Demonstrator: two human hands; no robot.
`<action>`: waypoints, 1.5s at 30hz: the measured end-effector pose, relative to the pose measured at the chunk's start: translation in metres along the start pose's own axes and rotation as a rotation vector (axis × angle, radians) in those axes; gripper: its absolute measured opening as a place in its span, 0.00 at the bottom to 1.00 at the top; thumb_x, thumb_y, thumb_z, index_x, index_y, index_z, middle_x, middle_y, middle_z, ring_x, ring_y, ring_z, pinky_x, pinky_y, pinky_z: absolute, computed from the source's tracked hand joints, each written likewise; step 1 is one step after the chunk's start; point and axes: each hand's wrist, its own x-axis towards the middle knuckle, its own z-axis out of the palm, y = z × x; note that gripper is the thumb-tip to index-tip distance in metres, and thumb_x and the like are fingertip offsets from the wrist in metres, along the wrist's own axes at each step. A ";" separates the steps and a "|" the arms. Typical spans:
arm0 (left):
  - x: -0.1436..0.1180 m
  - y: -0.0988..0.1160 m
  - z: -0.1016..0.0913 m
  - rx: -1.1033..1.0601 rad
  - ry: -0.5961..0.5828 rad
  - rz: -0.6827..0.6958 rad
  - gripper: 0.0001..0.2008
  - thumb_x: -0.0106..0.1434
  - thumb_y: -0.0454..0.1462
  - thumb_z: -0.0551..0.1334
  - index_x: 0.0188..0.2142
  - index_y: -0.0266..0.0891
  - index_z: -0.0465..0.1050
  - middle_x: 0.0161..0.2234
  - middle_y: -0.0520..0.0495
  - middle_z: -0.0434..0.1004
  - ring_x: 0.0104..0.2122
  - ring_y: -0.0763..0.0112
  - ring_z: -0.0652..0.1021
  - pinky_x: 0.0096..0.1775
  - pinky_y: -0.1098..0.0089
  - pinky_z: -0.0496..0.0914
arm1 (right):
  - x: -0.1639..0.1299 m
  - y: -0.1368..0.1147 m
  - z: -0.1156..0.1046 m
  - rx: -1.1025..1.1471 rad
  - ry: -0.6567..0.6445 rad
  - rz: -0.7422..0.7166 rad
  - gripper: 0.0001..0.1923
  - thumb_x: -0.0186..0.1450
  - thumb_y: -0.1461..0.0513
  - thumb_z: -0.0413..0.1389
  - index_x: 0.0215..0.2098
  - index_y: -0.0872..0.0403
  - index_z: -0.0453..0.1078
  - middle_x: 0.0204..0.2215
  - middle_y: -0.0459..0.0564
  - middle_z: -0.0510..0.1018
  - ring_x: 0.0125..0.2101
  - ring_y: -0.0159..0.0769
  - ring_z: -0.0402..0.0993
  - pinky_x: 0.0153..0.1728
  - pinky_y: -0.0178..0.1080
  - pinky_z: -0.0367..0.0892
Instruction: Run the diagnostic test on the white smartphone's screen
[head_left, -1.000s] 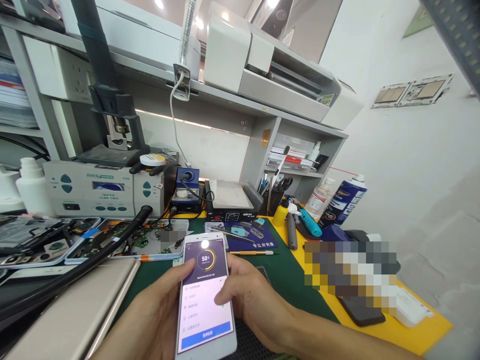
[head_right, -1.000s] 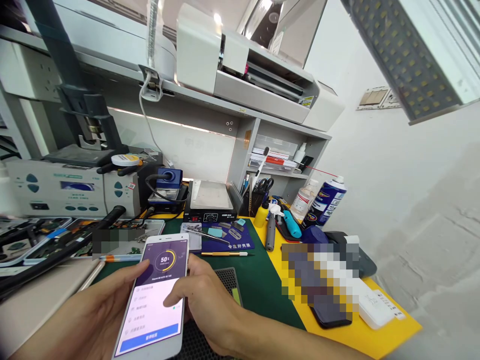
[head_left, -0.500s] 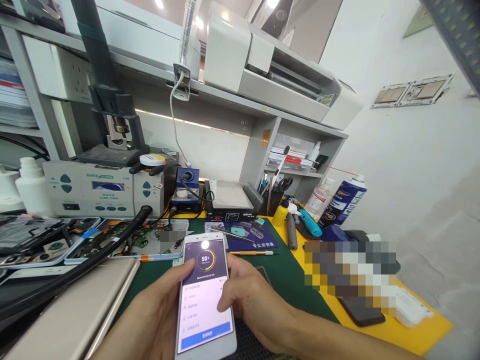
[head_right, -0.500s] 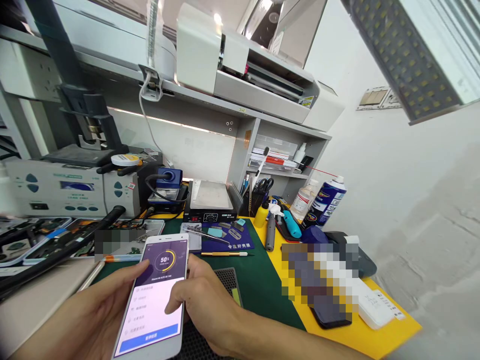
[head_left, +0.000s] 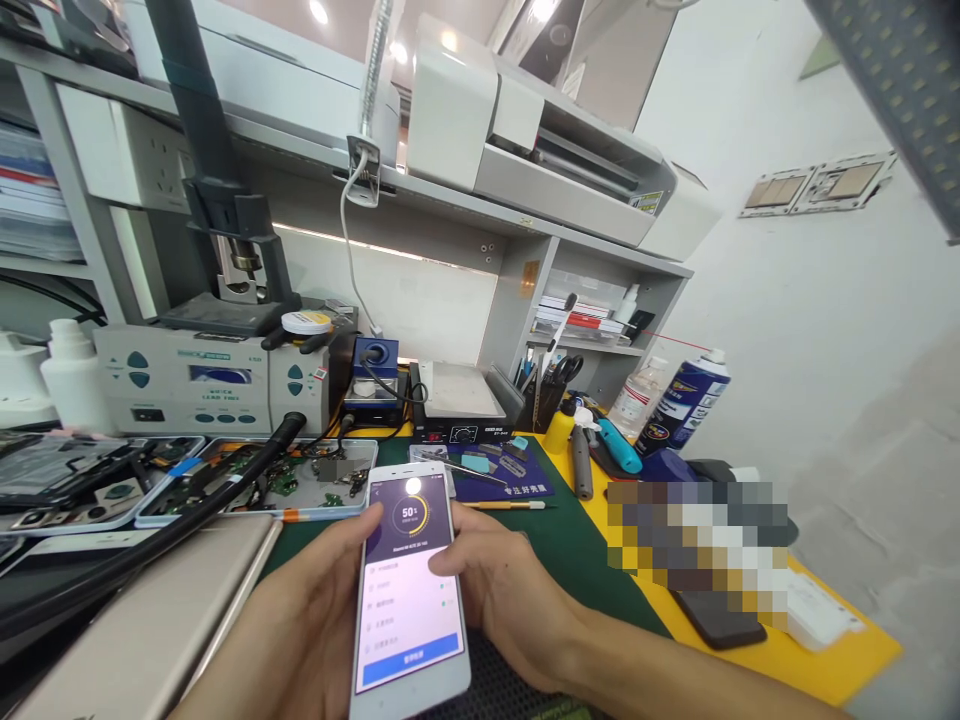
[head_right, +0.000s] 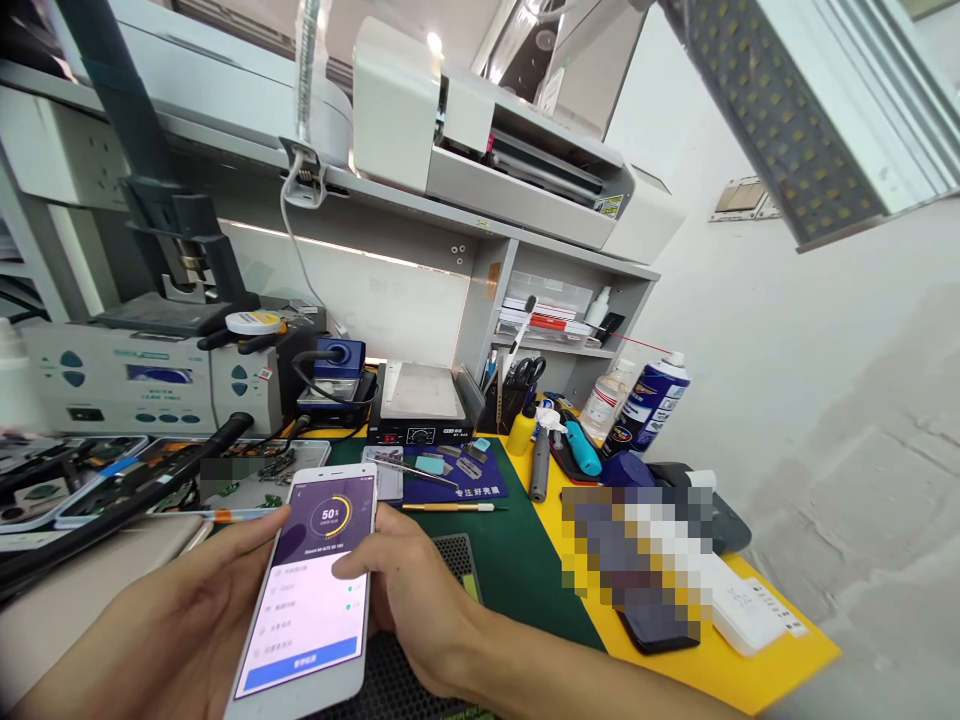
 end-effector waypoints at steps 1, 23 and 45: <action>-0.001 0.001 0.001 -0.004 -0.012 -0.010 0.36 0.59 0.51 0.66 0.65 0.46 0.63 0.43 0.41 0.82 0.27 0.54 0.79 0.22 0.56 0.76 | 0.000 0.000 0.000 -0.003 0.000 -0.001 0.22 0.49 0.60 0.56 0.43 0.53 0.71 0.33 0.48 0.80 0.31 0.38 0.74 0.32 0.37 0.61; -0.014 0.020 0.016 -0.015 -0.145 -0.045 0.35 0.67 0.56 0.52 0.64 0.34 0.60 0.36 0.36 0.79 0.34 0.52 0.78 0.35 0.56 0.72 | 0.004 -0.011 -0.006 0.015 -0.126 -0.078 0.28 0.45 0.62 0.54 0.47 0.54 0.66 0.33 0.47 0.77 0.30 0.37 0.70 0.34 0.39 0.62; -0.012 0.033 0.009 0.070 -0.100 -0.107 0.29 0.67 0.53 0.56 0.50 0.27 0.73 0.41 0.27 0.81 0.35 0.47 0.82 0.36 0.60 0.71 | 0.018 -0.012 -0.021 0.072 -0.385 -0.092 0.21 0.48 0.60 0.52 0.42 0.52 0.65 0.22 0.41 0.63 0.24 0.33 0.65 0.26 0.34 0.64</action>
